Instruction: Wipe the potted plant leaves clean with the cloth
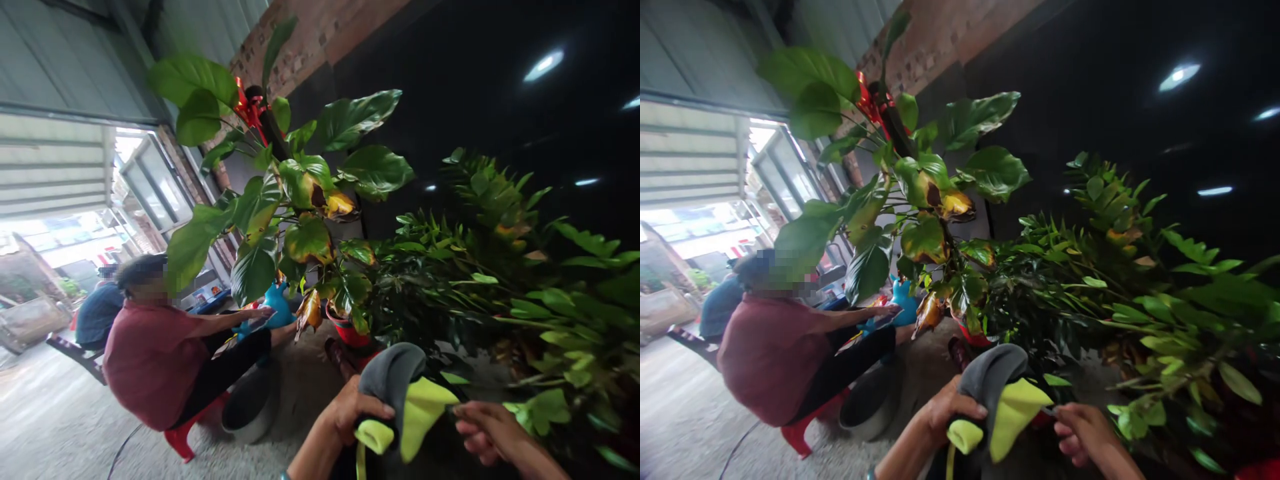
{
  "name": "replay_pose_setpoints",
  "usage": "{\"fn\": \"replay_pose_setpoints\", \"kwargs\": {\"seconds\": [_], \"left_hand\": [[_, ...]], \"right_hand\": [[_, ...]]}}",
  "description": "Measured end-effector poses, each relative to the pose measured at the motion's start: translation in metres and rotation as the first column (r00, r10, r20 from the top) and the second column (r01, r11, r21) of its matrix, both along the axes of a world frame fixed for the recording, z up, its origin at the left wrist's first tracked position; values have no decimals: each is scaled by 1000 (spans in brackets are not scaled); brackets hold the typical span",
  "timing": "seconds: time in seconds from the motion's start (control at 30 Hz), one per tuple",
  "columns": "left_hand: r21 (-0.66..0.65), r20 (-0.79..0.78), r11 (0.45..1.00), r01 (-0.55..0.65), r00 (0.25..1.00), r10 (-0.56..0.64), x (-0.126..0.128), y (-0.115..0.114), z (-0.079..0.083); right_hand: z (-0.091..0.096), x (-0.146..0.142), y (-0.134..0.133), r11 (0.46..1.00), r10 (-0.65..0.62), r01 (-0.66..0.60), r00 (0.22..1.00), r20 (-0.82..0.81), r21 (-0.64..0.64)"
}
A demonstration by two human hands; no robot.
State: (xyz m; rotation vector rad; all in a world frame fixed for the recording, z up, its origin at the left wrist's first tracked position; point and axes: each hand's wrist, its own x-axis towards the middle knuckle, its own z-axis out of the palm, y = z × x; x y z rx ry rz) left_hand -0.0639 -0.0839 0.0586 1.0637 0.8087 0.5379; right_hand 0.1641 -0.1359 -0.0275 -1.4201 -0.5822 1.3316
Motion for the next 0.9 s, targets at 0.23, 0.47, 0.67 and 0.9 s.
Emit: {"fn": "replay_pose_setpoints", "kwargs": {"seconds": [0.23, 0.47, 0.67, 0.9], "left_hand": [[16, 82, 999, -39, 996, 38, -17, -4, 20], [-23, 120, 997, -67, 990, 69, -25, -4, -10], [-15, 166, 995, -96, 981, 98, -38, 2, -35], [13, 202, 1000, 10, 979, -12, -43, 4, -25]], "right_hand": [[95, -18, 27, 951, -247, 232, 968, 51, 202], [125, -35, 87, 915, -332, 319, 943, 14, 246], [126, -43, 110, 929, -316, 306, 949, 12, 205], [128, -42, 124, 959, -255, 249, 967, 26, 135]]}}
